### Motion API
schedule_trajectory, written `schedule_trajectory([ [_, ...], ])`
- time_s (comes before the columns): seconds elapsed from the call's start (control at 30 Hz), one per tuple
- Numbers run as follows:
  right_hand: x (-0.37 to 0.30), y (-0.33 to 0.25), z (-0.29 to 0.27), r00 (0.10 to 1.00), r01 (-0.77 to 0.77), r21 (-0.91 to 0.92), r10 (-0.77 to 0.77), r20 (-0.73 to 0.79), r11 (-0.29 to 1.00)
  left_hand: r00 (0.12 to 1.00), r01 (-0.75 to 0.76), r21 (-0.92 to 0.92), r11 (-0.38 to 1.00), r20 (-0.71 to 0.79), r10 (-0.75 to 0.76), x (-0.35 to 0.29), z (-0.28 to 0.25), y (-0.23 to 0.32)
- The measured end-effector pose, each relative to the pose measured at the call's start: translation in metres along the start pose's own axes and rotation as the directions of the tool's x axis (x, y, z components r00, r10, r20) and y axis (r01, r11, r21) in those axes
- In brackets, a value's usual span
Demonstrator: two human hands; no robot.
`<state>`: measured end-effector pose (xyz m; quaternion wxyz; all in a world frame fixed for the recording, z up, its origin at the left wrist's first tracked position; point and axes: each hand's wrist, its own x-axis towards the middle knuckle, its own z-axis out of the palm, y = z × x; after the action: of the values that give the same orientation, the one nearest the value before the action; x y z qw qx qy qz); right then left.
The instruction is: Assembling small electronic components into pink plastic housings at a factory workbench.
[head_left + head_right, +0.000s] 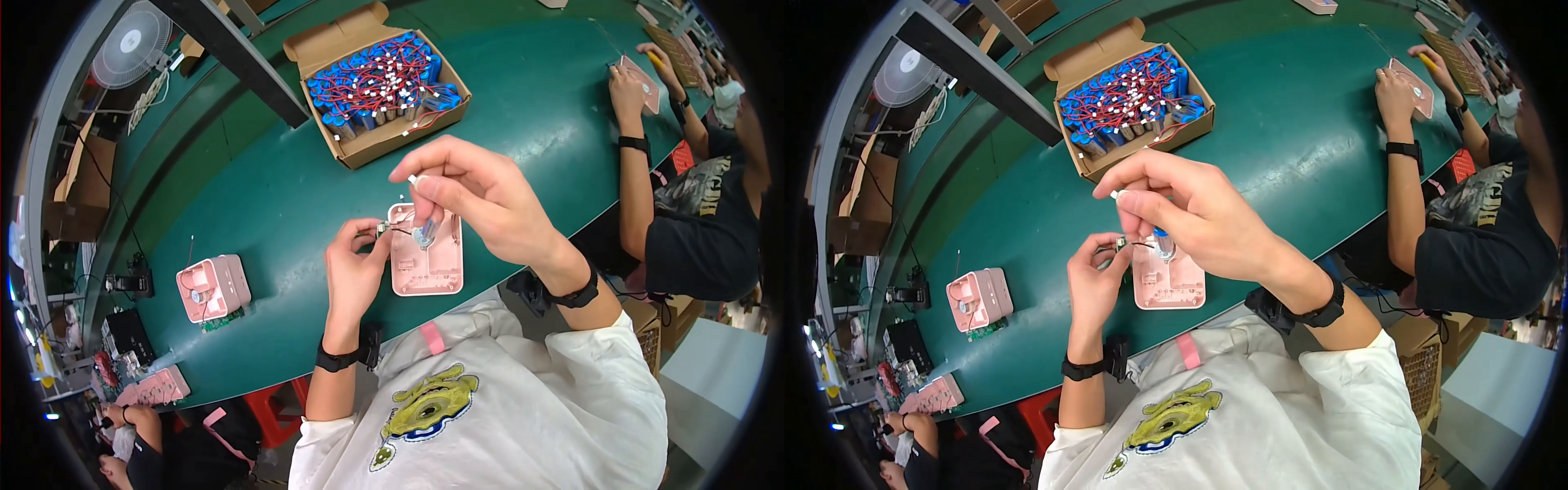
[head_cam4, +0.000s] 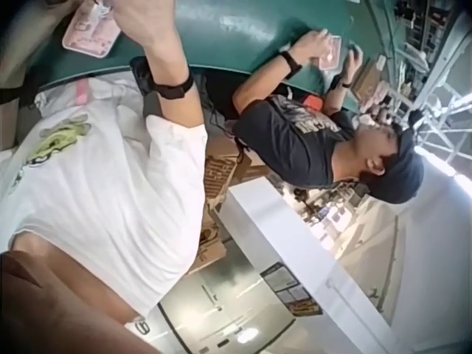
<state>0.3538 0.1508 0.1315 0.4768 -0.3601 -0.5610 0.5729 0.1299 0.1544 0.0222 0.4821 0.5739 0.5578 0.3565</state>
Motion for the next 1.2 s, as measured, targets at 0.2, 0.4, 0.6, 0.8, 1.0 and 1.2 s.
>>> schedule_trajectory([
  [0.2, 0.011, -0.007, 0.016, 0.994, 0.107, 0.041, -0.109, 0.032, 0.993, 0.997, -0.079, 0.069, 0.995, -0.002, 0.079, -0.013, -0.006, 0.007],
  [0.4, 0.014, 0.015, 0.021, 0.991, 0.131, 0.099, -0.132, 0.004, 0.986, 0.983, -0.182, 0.158, 0.97, 0.052, 0.176, -0.019, -0.006, 0.009],
  [0.6, 0.02, 0.035, 0.026, 0.997, 0.01, 0.053, -0.014, 0.07, 0.999, 0.973, -0.226, 0.14, 0.964, -0.012, 0.23, -0.028, -0.013, -0.003],
  [0.8, 0.018, 0.036, 0.042, 1.0, -0.001, -0.125, 0.002, 0.004, 0.992, 0.995, -0.097, -0.032, 0.995, -0.03, 0.096, -0.024, -0.018, -0.023],
  [1.0, 0.014, 0.052, 0.045, 0.996, 0.081, -0.566, -0.079, 0.027, 0.821, 0.999, -0.015, -0.16, 0.987, -0.032, 0.01, -0.027, -0.019, -0.037],
  [1.2, -0.001, 0.092, 0.053, 0.946, 0.257, -0.816, -0.308, 0.102, 0.518, 0.997, -0.033, -0.299, 0.954, -0.079, 0.01, -0.028, -0.013, -0.042],
])
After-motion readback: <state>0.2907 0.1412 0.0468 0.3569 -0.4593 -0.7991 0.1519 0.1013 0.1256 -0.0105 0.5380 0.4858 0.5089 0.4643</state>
